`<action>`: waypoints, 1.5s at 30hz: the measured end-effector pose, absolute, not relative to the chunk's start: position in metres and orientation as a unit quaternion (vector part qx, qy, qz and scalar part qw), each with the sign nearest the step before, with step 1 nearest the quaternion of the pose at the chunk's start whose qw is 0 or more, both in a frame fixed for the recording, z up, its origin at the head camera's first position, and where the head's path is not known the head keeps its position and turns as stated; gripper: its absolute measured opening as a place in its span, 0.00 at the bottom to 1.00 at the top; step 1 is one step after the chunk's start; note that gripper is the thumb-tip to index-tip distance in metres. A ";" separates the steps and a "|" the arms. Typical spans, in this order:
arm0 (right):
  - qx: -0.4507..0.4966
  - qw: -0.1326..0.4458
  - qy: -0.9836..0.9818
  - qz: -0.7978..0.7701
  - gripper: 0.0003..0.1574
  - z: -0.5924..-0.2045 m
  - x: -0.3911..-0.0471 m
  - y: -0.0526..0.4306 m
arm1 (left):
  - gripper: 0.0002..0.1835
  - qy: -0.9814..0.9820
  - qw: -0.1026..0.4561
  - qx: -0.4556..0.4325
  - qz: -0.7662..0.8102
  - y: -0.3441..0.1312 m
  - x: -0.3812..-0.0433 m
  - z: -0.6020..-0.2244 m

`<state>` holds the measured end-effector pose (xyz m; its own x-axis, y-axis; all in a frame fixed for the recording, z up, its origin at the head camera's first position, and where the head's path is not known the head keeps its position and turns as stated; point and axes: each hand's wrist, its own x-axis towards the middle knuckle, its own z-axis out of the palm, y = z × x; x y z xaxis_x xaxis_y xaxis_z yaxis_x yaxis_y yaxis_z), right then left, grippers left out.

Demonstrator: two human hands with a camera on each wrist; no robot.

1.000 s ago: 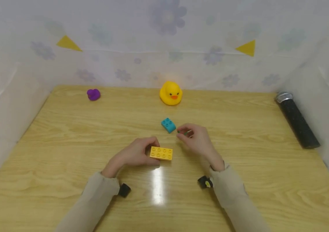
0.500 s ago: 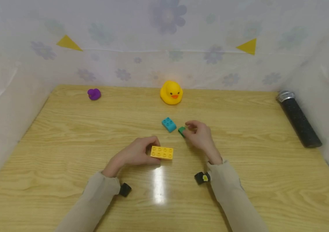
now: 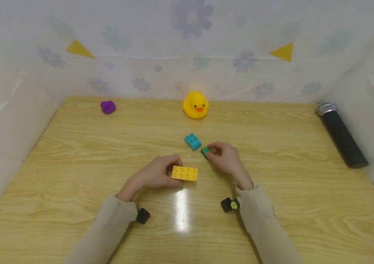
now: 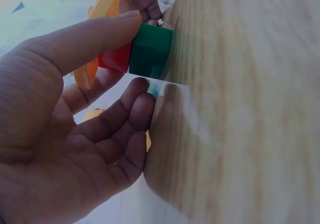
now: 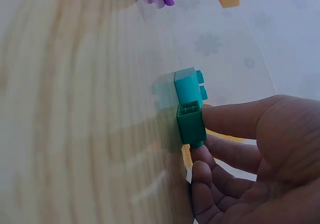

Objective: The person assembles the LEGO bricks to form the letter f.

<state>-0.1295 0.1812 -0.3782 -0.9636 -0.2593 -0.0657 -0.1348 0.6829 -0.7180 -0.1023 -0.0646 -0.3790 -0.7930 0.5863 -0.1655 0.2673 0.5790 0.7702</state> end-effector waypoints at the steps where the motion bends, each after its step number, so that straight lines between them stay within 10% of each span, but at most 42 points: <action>1: -0.109 0.081 0.913 -0.384 0.18 -0.378 -0.129 0.181 | 0.17 0.864 0.207 0.247 0.387 -0.064 -0.102 -0.379; 45: -0.227 0.125 0.902 -0.347 0.26 -0.378 -0.122 0.168 | 0.18 0.865 0.202 0.250 0.386 -0.065 -0.102 -0.377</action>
